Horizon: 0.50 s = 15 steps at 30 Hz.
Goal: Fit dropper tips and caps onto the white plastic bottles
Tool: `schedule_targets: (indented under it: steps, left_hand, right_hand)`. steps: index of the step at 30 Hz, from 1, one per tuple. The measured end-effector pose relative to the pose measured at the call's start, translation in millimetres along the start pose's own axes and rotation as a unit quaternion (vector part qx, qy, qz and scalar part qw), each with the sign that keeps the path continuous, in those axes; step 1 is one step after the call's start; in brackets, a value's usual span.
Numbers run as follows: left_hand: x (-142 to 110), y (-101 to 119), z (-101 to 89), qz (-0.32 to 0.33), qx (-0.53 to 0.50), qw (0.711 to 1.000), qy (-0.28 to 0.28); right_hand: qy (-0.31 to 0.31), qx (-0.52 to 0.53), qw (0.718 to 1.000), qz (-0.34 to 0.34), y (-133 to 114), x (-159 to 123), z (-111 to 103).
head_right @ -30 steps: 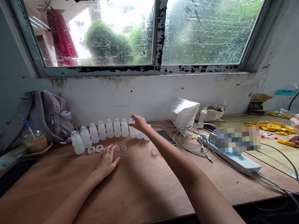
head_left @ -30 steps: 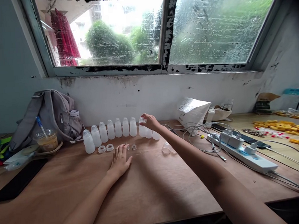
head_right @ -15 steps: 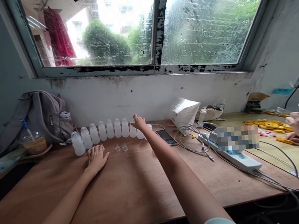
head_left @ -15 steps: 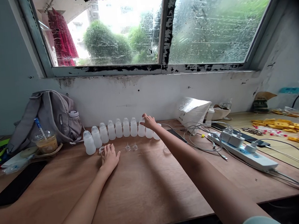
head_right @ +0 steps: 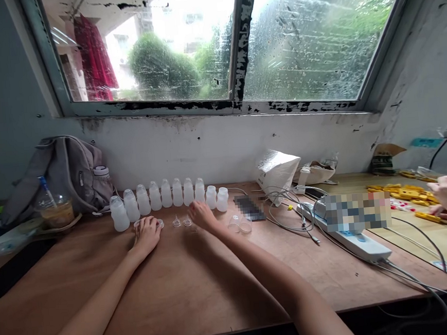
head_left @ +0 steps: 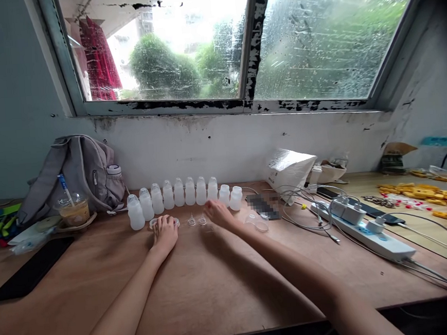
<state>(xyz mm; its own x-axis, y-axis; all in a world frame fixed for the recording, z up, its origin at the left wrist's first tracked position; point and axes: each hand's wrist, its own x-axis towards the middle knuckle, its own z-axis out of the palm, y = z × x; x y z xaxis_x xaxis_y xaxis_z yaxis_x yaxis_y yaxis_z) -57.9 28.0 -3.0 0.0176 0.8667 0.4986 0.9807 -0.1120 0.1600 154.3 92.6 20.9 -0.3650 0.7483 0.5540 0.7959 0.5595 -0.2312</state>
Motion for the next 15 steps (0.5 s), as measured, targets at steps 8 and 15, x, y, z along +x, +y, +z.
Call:
schedule_targets:
  steps: [8,15]
  left_hand:
    - [-2.9,10.3,0.9,0.045,-0.092,0.995,0.019]
    - [-4.8,21.0,-7.3,0.121,-0.214,0.968,0.056]
  right_hand:
    - [-0.053,0.022,0.998,0.034,-7.6,-33.1,29.4]
    - [-0.04,0.093,0.99,-0.098,-26.7,-53.8,5.0]
